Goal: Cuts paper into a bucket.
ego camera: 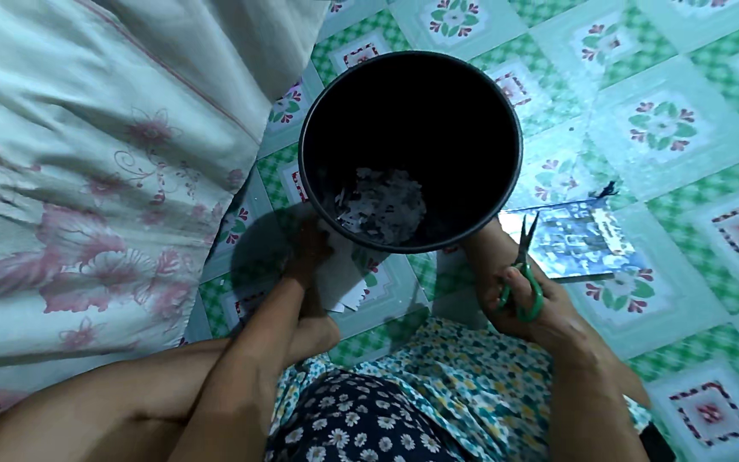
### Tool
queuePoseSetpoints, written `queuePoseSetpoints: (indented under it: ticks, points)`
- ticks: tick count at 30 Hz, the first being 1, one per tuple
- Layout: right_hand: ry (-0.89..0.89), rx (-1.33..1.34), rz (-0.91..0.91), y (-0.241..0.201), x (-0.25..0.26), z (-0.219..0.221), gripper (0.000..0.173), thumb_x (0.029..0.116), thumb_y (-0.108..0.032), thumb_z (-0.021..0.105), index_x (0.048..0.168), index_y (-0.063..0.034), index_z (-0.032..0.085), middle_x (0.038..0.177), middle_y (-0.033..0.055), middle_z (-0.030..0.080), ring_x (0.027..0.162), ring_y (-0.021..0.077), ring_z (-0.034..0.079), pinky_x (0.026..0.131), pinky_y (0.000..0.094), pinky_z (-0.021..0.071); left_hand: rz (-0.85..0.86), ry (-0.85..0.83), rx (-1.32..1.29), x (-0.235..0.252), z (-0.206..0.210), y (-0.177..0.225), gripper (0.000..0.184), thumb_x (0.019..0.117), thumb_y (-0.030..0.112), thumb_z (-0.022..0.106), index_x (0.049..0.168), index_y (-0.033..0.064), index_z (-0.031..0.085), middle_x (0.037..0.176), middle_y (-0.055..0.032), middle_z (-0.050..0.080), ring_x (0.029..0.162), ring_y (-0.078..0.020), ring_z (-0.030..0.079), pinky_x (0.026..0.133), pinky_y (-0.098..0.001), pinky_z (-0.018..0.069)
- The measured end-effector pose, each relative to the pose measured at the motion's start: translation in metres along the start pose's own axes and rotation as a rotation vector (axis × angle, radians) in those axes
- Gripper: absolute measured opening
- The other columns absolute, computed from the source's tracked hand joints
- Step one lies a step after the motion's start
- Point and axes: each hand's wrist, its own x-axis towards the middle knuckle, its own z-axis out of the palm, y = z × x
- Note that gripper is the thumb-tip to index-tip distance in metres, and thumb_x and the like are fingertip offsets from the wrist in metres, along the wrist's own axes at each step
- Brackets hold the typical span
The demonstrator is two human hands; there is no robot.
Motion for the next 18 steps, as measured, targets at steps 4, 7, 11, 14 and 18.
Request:
queuePoseSetpoints:
  ticks: [4,7,11,14,18]
  points:
    - [-0.021,-0.008,-0.021,0.007,0.002,-0.003,0.034,0.1023,-0.039,0.049,0.115,-0.0085,0.058,0.074,-0.0084,0.066,0.066,0.003,0.065,0.063,0.0197,0.0562,-0.029,0.096,-0.291,0.002,-0.04,-0.022,0.056,0.1048,0.027,0.06,0.145,-0.0097,0.046,0.143,-0.0336,0.051,0.136,-0.0466,0.049,0.115,-0.0589,0.0365]
    - [-0.016,-0.001,-0.006,0.005,0.004,-0.001,0.035,0.1016,-0.04,0.049,0.116,-0.0088,0.057,0.074,-0.0088,0.065,0.065,0.0029,0.066,0.063,0.0202,0.0571,-0.048,0.163,-0.38,0.004,-0.059,-0.041,0.05,0.1024,0.021,0.064,0.138,-0.0123,0.051,0.135,-0.0362,0.056,0.13,-0.0483,0.053,0.112,-0.0603,0.0382]
    - [0.006,0.003,0.024,-0.001,0.002,0.0,0.03,0.1032,-0.036,0.046,0.111,-0.0082,0.056,0.071,-0.0098,0.064,0.063,0.0018,0.065,0.062,0.0195,0.0563,-0.109,-0.111,-0.173,-0.015,-0.091,-0.032,0.057,0.0972,0.018,0.072,0.138,-0.0145,0.049,0.139,-0.0353,0.052,0.134,-0.0469,0.049,0.113,-0.0591,0.0354]
    - [0.001,-0.004,0.017,0.0,0.003,0.0,0.036,0.1009,-0.041,0.048,0.113,-0.0077,0.055,0.071,-0.0102,0.064,0.063,0.0021,0.064,0.062,0.0201,0.0565,0.027,-0.214,-0.047,-0.028,-0.108,-0.035,0.049,0.0918,0.008,0.076,0.132,-0.0122,0.056,0.128,-0.0339,0.06,0.123,-0.0467,0.057,0.107,-0.0608,0.0406]
    - [0.074,-0.035,0.038,-0.009,-0.001,0.006,0.029,0.1032,-0.03,0.046,0.111,-0.0041,0.056,0.071,-0.0096,0.063,0.062,0.0001,0.063,0.061,0.0183,0.0553,0.16,-0.129,0.04,-0.044,-0.151,-0.043,0.029,0.0991,0.013,0.068,0.113,-0.0124,0.065,0.108,-0.0306,0.066,0.103,-0.0438,0.064,0.095,-0.0623,0.0462]
